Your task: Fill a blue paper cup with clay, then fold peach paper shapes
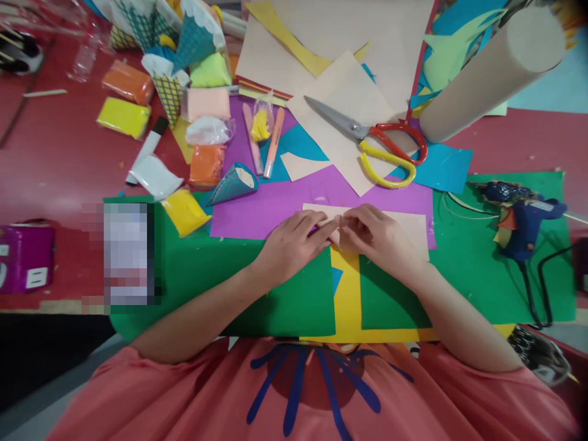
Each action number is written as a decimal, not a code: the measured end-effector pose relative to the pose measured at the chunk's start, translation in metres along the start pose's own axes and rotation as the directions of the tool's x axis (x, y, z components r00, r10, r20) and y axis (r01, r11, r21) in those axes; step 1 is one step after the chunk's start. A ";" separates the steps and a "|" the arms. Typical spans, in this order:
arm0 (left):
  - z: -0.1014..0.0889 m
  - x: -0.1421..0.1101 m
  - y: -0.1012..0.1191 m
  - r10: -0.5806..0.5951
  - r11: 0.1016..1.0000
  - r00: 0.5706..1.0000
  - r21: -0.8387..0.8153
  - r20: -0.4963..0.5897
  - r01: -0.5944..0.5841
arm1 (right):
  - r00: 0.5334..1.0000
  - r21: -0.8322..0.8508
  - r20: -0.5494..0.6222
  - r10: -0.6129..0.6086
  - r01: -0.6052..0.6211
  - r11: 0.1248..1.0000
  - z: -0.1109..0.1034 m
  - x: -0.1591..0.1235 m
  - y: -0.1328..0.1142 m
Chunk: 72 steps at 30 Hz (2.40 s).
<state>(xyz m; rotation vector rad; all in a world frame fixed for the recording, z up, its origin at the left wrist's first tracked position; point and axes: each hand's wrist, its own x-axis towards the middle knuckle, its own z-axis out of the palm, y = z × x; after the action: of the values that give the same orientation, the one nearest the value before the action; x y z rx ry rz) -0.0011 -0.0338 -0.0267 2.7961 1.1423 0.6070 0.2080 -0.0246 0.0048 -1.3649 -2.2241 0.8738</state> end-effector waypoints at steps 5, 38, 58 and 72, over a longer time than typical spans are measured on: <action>-0.006 0.001 0.001 0.035 0.999 0.999 -0.031 0.038 -0.034 | 0.998 0.066 -0.040 0.039 -0.036 0.997 -0.003 0.001 0.005; -0.006 0.005 0.021 -0.033 0.990 0.970 0.139 0.241 -0.001 | 0.976 -0.121 -0.006 -0.216 0.214 0.969 -0.009 -0.001 0.027; -0.003 0.009 0.019 -0.045 0.994 0.975 0.110 0.217 0.021 | 0.978 -0.214 -0.022 -0.206 0.197 0.957 -0.004 -0.003 0.026; -0.015 0.008 0.021 -0.042 0.974 0.975 0.228 0.217 -0.009 | 0.974 -0.408 0.063 -0.218 0.225 0.885 -0.006 -0.006 0.020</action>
<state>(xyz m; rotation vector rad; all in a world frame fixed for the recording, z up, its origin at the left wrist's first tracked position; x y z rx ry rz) 0.0128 -0.0448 -0.0061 2.9424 1.2589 0.1641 0.2275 -0.0209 -0.0046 -1.2325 -2.6159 0.3414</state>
